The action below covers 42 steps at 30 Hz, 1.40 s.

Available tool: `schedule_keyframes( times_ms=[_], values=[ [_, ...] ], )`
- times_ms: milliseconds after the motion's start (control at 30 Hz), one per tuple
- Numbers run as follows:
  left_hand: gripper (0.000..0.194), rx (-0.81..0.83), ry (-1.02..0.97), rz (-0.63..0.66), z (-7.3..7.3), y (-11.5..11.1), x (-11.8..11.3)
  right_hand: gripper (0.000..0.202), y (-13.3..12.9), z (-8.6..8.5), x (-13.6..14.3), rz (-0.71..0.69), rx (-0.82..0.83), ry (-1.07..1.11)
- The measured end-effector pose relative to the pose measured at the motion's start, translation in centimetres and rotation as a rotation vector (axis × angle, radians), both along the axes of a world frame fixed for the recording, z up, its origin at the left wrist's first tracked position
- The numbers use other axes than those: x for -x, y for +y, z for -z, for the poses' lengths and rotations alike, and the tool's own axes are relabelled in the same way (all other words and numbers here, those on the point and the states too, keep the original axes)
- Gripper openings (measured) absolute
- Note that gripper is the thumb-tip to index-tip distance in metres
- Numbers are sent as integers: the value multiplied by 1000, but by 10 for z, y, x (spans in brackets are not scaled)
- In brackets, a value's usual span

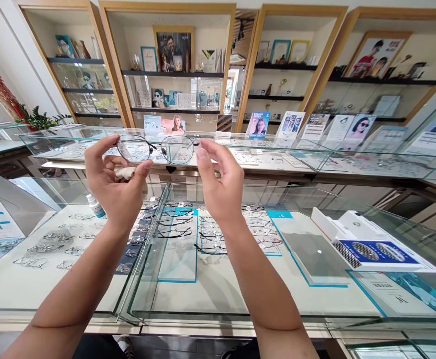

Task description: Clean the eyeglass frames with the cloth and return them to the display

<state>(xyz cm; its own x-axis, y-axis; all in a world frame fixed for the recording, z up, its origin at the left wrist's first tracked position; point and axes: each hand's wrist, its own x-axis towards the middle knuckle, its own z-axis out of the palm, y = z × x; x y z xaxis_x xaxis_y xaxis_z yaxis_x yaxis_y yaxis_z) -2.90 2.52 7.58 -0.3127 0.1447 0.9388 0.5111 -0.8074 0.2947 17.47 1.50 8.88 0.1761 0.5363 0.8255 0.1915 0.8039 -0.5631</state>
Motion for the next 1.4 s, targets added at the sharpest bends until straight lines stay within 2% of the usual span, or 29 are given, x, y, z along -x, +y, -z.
schedule_keyframes(
  times_ms=[267, 467, 800, 1167, 1400],
  values=[
    [59, -3, 14, 34, 1, 3, 1, 31, -3, -4, 0, -10, 0, -8],
    [61, 21, 7, 46, 2, 3, 0, 28, -4, -6, 0, -107, 1, 70],
    [61, 28, 37, 19, 3, 4, 0, 27, -1, -5, -2, -217, -6, 48],
    [61, 85, 46, 56, 5, 3, -1, 24, -4, -7, 2, -210, -3, 73],
    [62, 63, 76, 88, 4, 3, 0, 29, 7, -2, -4, -155, 61, 40]
  ],
)
